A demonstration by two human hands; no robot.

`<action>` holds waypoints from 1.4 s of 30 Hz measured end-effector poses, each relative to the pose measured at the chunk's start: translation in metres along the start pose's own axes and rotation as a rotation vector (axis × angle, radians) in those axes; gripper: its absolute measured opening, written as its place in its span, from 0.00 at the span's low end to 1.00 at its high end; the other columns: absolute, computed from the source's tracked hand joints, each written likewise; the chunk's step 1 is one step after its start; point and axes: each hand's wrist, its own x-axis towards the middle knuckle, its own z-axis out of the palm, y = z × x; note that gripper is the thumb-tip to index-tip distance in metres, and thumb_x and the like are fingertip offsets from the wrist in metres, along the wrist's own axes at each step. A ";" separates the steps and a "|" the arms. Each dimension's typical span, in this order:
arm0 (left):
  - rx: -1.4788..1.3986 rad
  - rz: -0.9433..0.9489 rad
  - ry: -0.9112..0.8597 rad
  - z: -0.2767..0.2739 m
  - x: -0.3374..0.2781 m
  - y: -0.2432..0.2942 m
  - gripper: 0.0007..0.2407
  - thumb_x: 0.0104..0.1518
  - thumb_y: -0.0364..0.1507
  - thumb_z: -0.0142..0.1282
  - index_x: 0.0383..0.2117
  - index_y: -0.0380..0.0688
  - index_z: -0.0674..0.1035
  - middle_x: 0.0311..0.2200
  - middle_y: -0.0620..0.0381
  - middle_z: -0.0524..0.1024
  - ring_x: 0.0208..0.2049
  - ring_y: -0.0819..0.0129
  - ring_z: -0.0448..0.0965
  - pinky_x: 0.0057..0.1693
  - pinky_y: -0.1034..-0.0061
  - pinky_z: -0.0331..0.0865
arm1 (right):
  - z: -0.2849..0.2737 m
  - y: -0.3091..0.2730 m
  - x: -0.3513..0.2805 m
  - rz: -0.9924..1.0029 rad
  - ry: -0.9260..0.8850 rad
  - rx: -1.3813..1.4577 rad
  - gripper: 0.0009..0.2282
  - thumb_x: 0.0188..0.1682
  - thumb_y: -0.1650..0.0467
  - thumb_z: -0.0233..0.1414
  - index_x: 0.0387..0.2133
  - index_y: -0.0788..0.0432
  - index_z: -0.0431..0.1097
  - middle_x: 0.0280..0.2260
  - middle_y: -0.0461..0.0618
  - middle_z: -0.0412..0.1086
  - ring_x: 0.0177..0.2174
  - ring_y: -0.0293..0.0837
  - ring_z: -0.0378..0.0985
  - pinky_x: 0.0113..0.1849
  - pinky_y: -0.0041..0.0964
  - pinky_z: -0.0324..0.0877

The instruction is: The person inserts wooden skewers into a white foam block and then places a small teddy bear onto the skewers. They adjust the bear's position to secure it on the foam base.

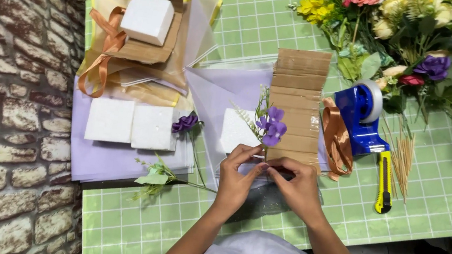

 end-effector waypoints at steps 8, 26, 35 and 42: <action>-0.020 -0.089 -0.130 0.034 0.014 0.023 0.08 0.61 0.26 0.55 0.42 0.40 0.83 0.36 0.54 0.75 0.42 0.61 0.80 0.50 0.67 0.75 | -0.081 0.023 0.004 -0.021 0.379 -0.125 0.04 0.43 0.75 0.66 0.30 0.58 0.82 0.26 0.54 0.79 0.29 0.43 0.83 0.33 0.33 0.76; 0.002 -0.130 -0.394 0.108 0.030 0.034 0.06 0.59 0.21 0.55 0.38 0.40 0.83 0.34 0.49 0.77 0.41 0.59 0.81 0.50 0.63 0.76 | -0.244 0.174 0.088 -0.014 0.632 -0.601 0.02 0.53 0.76 0.62 0.38 0.62 0.81 0.31 0.61 0.77 0.33 0.61 0.80 0.32 0.46 0.74; 0.035 -0.127 -0.384 0.105 0.031 0.022 0.06 0.59 0.22 0.54 0.38 0.41 0.83 0.36 0.53 0.77 0.41 0.63 0.80 0.50 0.69 0.75 | -0.278 0.211 0.128 -0.036 0.695 -0.707 0.07 0.48 0.77 0.65 0.39 0.63 0.80 0.33 0.56 0.76 0.30 0.49 0.80 0.38 0.42 0.75; 0.045 -0.114 -0.368 0.101 0.028 0.024 0.06 0.60 0.25 0.53 0.37 0.43 0.83 0.37 0.56 0.77 0.41 0.67 0.79 0.49 0.76 0.74 | -0.275 0.212 0.127 -0.117 0.737 -0.731 0.05 0.49 0.80 0.61 0.36 0.62 0.82 0.32 0.51 0.79 0.29 0.42 0.77 0.37 0.38 0.74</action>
